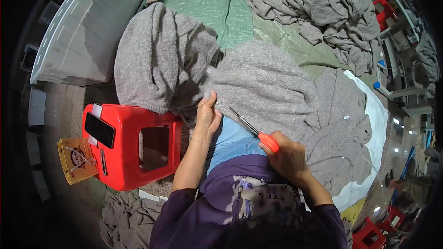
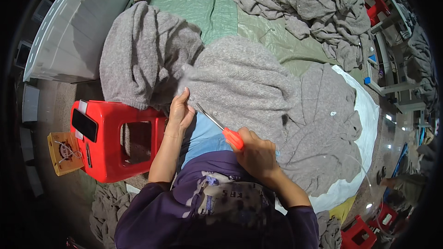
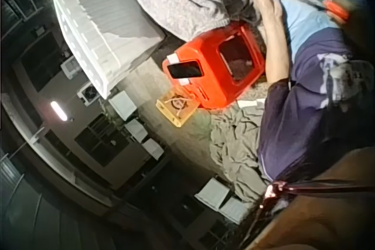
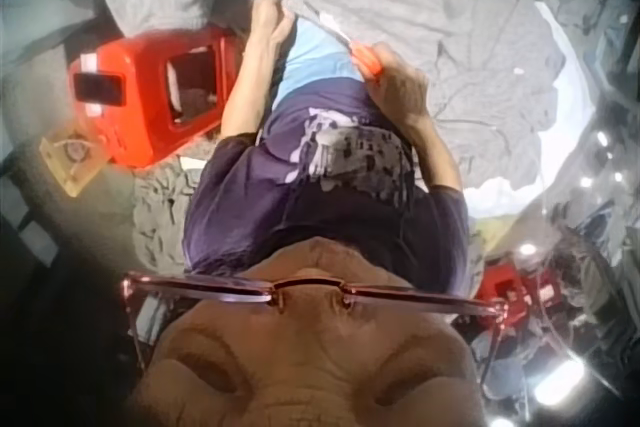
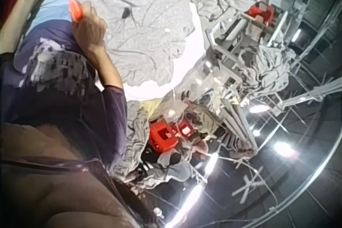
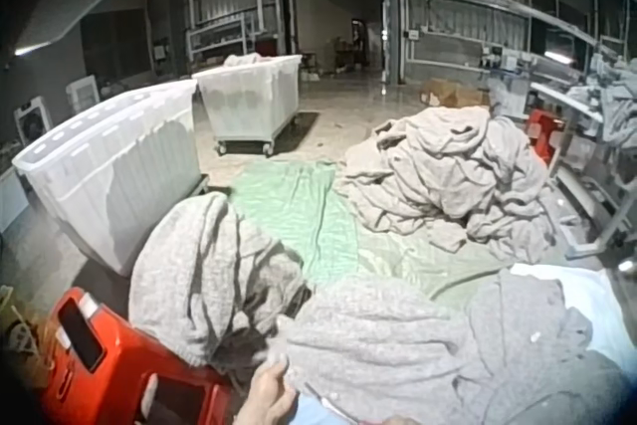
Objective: Cutting pieces of gray fabric using scissors while sitting in a sewing production area.
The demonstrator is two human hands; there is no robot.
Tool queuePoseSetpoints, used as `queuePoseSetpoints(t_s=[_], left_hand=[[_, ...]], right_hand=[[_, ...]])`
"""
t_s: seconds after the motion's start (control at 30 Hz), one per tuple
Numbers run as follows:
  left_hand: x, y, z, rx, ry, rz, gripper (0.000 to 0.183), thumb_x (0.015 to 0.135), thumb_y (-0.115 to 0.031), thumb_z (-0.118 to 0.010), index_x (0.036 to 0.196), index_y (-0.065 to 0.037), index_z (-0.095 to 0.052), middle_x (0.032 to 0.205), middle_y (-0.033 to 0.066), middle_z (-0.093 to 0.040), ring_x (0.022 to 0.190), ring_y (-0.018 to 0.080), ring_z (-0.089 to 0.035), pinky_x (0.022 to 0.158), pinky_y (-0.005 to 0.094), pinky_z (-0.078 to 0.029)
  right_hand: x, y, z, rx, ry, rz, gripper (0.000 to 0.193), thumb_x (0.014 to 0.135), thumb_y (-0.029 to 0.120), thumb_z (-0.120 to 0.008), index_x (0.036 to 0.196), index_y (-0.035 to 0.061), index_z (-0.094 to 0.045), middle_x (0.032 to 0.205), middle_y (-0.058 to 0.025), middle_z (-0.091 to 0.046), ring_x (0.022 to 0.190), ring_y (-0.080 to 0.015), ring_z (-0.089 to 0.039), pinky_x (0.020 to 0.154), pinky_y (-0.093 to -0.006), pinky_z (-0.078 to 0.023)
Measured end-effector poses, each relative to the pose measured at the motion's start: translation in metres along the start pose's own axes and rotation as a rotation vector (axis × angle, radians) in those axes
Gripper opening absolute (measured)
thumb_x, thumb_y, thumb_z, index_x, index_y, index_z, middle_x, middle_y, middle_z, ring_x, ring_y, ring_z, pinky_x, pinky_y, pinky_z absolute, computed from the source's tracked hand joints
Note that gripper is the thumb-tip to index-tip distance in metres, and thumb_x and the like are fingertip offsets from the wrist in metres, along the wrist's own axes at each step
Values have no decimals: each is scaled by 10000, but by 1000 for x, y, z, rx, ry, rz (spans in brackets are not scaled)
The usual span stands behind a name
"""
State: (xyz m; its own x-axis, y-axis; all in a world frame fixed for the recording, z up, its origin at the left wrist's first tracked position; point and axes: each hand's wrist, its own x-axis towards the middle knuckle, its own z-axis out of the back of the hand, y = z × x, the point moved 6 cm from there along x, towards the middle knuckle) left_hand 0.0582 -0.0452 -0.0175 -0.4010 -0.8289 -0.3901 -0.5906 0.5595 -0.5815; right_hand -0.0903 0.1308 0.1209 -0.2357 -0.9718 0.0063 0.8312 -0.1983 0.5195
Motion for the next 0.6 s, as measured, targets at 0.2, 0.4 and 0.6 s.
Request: queuePoseSetpoints(t_s=[0.2, 0.4, 0.6], left_hand=[[-14, 14, -20, -213, 80, 157, 285, 981, -285, -432, 1140, -65, -520, 1119, 80, -594, 1047, 195, -585, 883, 331, -488], [-11, 14, -20, -133, 105, 106, 351, 980, -307, -424, 1181, -23, -472, 1187, 129, -561, 1110, 282, -552, 941, 476, -453], [-14, 21, -29, 0, 105, 31, 320, 977, -300, -438, 1090, -17, -535, 1067, 120, -618, 973, 241, -614, 855, 378, -504]], right_hand=[[-12, -14, 0, 1, 22, -16, 256, 823, 313, -657, 788, 90, -537, 653, -110, -598, 565, -339, -594, 491, -397, -467], [-32, -37, 17, -47, 124, -143, 262, 824, 313, -660, 774, 96, -523, 638, -121, -581, 585, -366, -580, 491, -416, -447], [-30, -34, 20, -33, 124, -204, 220, 826, 289, -663, 806, 101, -551, 645, -116, -585, 611, -375, -585, 516, -410, -454]])
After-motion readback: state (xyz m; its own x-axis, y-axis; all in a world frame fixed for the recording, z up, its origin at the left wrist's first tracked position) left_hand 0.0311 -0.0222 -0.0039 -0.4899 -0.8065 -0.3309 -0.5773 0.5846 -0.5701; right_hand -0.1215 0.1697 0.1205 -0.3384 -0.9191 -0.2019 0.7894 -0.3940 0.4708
